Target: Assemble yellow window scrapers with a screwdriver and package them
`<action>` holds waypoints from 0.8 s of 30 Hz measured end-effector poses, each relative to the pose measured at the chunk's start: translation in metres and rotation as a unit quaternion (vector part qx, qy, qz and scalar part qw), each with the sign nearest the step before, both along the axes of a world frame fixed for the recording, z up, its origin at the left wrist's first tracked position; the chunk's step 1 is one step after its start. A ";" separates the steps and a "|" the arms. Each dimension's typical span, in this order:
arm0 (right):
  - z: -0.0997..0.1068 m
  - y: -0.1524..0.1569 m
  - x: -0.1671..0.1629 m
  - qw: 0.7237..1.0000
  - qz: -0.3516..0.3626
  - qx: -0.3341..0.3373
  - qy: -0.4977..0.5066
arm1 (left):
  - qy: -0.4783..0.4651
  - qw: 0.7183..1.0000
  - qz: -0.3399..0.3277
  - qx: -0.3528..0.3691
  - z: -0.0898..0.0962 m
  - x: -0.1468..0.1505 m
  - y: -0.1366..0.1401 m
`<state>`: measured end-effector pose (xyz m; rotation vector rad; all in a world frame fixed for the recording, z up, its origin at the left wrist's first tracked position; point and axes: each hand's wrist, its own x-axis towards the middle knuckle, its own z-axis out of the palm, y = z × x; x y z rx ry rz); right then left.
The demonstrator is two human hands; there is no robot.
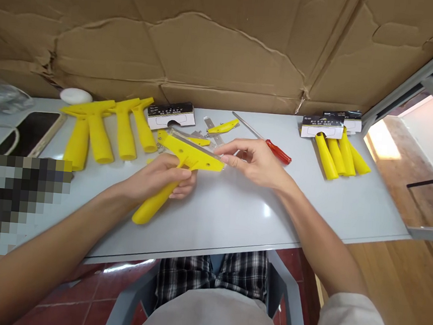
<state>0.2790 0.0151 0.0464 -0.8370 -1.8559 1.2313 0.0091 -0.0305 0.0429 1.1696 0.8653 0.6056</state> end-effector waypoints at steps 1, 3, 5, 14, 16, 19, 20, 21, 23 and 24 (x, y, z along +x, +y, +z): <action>0.000 0.000 0.000 1.000 0.007 0.000 -0.001 | 0.003 1.000 -0.002 0.001 0.000 0.000 0.000; 0.000 0.001 0.001 1.000 0.016 0.004 0.000 | 0.008 1.000 -0.004 0.002 0.001 0.001 0.000; -0.001 0.000 0.001 1.000 0.012 0.011 0.001 | 0.011 1.000 -0.003 0.003 0.001 0.001 -0.001; -0.002 -0.004 -0.002 0.999 0.002 0.036 -0.008 | 0.023 1.000 0.008 0.001 0.001 0.000 -0.001; 0.001 0.001 0.007 0.998 -0.014 0.051 -0.024 | 0.016 1.000 0.014 -0.007 0.000 0.000 -0.001; -0.001 0.016 0.028 0.985 -0.109 0.113 -0.078 | 0.002 1.000 0.022 -0.020 -0.001 0.000 -0.001; -0.004 0.022 0.035 0.974 -0.141 0.140 -0.111 | -0.003 0.999 0.029 -0.023 0.000 0.001 0.000; -0.008 0.027 0.041 0.961 -0.160 0.163 -0.153 | -0.009 0.999 0.037 -0.025 0.000 0.001 0.000; -0.017 0.033 0.046 0.938 -0.166 0.195 -0.235 | -0.019 0.998 0.059 -0.028 0.000 0.003 0.001; -0.021 0.035 0.045 0.927 -0.160 0.202 -0.272 | -0.023 0.997 0.071 -0.029 0.001 0.004 0.001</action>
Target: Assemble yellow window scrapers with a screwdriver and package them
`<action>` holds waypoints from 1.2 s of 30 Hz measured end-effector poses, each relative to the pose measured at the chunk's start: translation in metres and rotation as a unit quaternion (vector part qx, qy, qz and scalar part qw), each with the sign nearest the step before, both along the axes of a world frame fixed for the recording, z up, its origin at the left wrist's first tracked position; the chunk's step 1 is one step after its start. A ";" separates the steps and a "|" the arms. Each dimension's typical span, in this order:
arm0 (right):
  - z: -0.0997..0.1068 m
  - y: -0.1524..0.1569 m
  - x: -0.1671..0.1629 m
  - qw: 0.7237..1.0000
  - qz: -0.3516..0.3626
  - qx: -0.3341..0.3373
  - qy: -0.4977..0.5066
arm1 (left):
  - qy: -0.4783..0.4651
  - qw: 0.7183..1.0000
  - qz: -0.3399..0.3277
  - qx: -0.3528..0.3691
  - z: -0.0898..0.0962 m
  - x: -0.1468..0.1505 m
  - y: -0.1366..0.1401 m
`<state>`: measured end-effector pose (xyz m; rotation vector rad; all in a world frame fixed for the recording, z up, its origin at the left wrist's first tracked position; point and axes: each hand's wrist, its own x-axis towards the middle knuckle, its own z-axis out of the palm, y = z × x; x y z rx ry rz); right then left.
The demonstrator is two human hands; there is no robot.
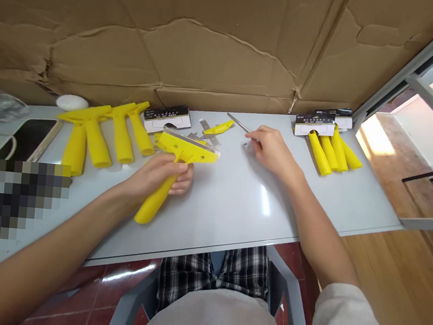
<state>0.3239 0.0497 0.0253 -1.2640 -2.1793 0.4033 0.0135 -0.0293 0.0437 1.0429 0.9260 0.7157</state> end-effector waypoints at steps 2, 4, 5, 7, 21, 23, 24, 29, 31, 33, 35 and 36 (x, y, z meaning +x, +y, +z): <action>-0.006 0.000 -0.007 0.997 -0.003 -0.011 -0.070 | -0.007 1.000 0.021 -0.006 0.000 0.002 0.001; -0.010 0.000 -0.016 0.991 -0.019 -0.032 -0.126 | -0.010 0.999 0.035 -0.011 0.000 0.003 0.002; -0.011 0.000 -0.020 0.988 -0.029 -0.043 -0.145 | -0.011 0.999 0.039 -0.014 0.000 0.004 0.003; -0.012 0.000 -0.024 0.984 -0.044 -0.057 -0.161 | -0.014 0.999 0.045 -0.017 -0.001 0.005 0.003; 0.012 -0.031 -0.045 0.980 0.127 -0.031 0.147 | 0.009 0.998 0.064 0.008 -0.013 0.012 -0.001; 0.013 -0.036 -0.050 0.978 0.145 -0.031 0.147 | 0.014 0.998 0.058 0.014 -0.016 0.012 -0.002; 0.013 -0.037 -0.052 0.977 0.152 -0.030 0.145 | 0.017 0.998 0.056 0.017 -0.016 0.013 -0.003; 0.009 -0.041 -0.058 0.980 0.159 -0.023 0.122 | 0.031 0.998 0.046 0.029 -0.015 0.017 -0.006; 0.009 -0.043 -0.059 0.981 0.153 -0.022 0.116 | 0.035 0.998 0.044 0.032 -0.014 0.018 -0.007; 0.009 -0.044 -0.060 0.983 0.145 -0.023 0.113 | 0.038 0.998 0.044 0.031 -0.013 0.018 -0.007; 0.009 -0.044 -0.060 0.984 0.137 -0.021 0.113 | 0.042 0.998 0.041 0.031 -0.014 0.017 -0.007; 0.009 -0.044 -0.060 0.984 0.135 -0.020 0.114 | 0.044 0.998 0.039 0.031 -0.014 0.017 -0.007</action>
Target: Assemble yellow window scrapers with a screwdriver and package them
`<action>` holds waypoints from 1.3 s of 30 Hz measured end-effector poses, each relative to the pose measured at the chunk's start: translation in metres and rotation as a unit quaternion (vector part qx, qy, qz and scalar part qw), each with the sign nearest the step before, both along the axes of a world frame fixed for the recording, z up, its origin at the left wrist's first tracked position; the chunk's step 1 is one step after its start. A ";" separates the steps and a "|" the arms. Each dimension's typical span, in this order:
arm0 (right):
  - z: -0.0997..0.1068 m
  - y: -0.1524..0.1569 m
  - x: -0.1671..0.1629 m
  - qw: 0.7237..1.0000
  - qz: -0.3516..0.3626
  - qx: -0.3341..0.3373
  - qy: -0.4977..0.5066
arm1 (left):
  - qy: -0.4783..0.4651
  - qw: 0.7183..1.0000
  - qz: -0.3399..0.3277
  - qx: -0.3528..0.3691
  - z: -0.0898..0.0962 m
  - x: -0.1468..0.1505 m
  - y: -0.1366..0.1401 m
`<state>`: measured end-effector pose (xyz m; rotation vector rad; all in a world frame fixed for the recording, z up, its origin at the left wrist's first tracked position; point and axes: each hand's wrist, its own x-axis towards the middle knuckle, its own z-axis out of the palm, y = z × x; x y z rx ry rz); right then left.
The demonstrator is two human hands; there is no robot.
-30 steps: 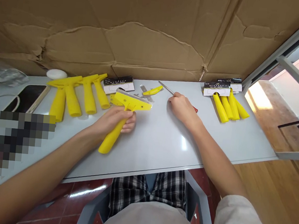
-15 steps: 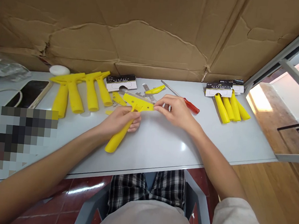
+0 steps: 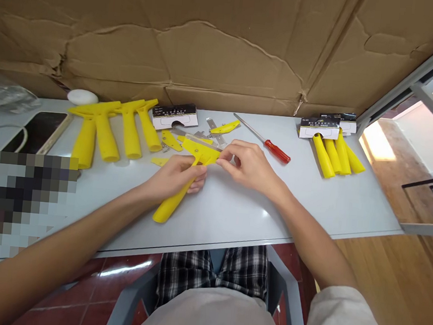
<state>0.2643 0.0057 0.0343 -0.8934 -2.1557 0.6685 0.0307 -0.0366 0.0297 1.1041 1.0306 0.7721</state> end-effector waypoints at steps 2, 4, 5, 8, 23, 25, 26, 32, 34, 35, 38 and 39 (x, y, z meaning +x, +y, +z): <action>0.000 0.001 0.000 1.000 -0.001 -0.002 0.000 | 0.004 1.000 -0.004 -0.002 -0.001 0.000 0.000; -0.001 0.001 0.000 1.000 0.001 -0.007 -0.002 | 0.006 1.000 -0.004 -0.003 -0.001 -0.001 0.000; -0.001 0.001 0.000 1.000 0.004 -0.008 0.000 | 0.004 1.000 -0.003 -0.003 -0.001 -0.001 0.000; -0.002 0.001 0.000 1.000 0.011 0.000 0.009 | -0.007 1.000 0.003 -0.005 -0.002 0.000 -0.001; -0.006 -0.002 -0.003 0.999 -0.013 0.038 0.012 | -0.042 0.998 0.016 -0.032 0.001 0.001 -0.001; -0.007 -0.001 -0.004 0.999 -0.025 0.039 0.022 | -0.049 0.998 0.021 -0.046 0.001 0.001 -0.001; -0.008 0.000 -0.004 0.999 -0.031 0.037 0.024 | -0.051 0.997 0.022 -0.051 0.001 0.001 -0.001; -0.011 -0.001 -0.007 0.999 -0.043 0.020 0.016 | -0.055 0.997 0.022 -0.056 0.000 0.002 0.000; -0.011 -0.003 -0.008 0.998 -0.049 0.017 0.025 | -0.056 0.997 0.022 -0.053 0.000 0.002 0.001; -0.011 -0.003 -0.008 0.998 -0.052 0.013 0.029 | -0.056 0.997 0.021 -0.052 0.000 0.002 0.001; -0.009 -0.004 -0.010 0.998 -0.059 -0.013 0.035 | -0.052 0.997 0.014 -0.050 -0.001 0.001 0.002; -0.009 -0.004 -0.010 0.997 -0.060 -0.023 0.037 | -0.050 0.997 0.013 -0.049 -0.001 0.000 0.002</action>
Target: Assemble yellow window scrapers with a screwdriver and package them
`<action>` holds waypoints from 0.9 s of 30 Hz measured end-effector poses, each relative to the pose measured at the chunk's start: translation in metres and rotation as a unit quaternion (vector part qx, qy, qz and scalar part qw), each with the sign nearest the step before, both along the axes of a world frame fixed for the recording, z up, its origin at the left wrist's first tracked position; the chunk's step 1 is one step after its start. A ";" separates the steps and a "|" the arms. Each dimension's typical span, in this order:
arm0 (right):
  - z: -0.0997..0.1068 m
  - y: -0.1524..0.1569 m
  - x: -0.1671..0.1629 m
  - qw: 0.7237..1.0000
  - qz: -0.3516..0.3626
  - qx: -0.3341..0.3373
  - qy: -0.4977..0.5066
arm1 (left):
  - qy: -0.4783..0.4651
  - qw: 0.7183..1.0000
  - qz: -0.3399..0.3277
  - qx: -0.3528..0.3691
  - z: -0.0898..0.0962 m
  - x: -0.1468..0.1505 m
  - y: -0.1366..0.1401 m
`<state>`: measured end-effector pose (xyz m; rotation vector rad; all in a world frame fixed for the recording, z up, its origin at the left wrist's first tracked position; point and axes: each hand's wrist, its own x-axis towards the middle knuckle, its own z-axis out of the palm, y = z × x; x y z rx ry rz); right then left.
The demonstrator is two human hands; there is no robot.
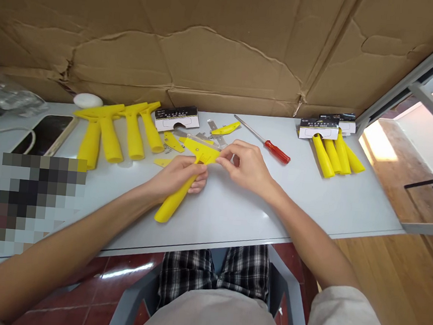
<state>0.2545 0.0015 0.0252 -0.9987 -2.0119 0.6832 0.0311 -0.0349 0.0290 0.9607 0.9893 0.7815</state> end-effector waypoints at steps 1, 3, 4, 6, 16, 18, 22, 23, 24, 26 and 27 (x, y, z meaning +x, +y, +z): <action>0.000 0.000 0.000 1.000 -0.001 -0.008 0.002 | 0.002 1.000 -0.001 0.001 0.000 0.000 0.000; 0.001 0.000 0.000 1.000 -0.002 -0.015 0.008 | 0.004 1.000 0.000 0.005 -0.001 0.000 0.000; 0.001 0.000 0.000 1.000 -0.001 -0.017 0.011 | 0.005 1.000 0.001 0.007 -0.001 0.000 0.000; 0.001 0.000 0.000 1.000 0.004 -0.015 0.017 | 0.006 1.000 0.003 0.009 -0.002 0.000 0.000; 0.000 -0.001 -0.001 1.000 0.009 -0.003 0.011 | 0.003 1.000 0.006 0.017 -0.002 0.000 -0.001; 0.000 0.000 0.000 1.000 0.012 0.000 0.008 | 0.002 1.000 0.006 0.014 -0.002 0.000 -0.001; 0.010 0.011 0.020 0.999 -0.035 0.036 -0.012 | -0.004 1.000 0.018 0.001 -0.002 -0.001 0.001; 0.014 0.015 0.029 0.996 -0.068 0.054 -0.024 | -0.006 1.000 0.024 -0.002 -0.002 -0.001 0.002; 0.018 0.019 0.040 0.990 -0.109 0.074 -0.042 | -0.008 0.999 0.031 -0.004 -0.002 -0.001 0.003; 0.023 0.027 0.061 0.976 -0.169 0.075 -0.117 | -0.013 0.999 0.045 -0.010 -0.002 0.000 0.004; 0.023 0.030 0.071 0.966 -0.183 0.055 -0.172 | -0.016 0.998 0.052 -0.012 -0.002 0.000 0.004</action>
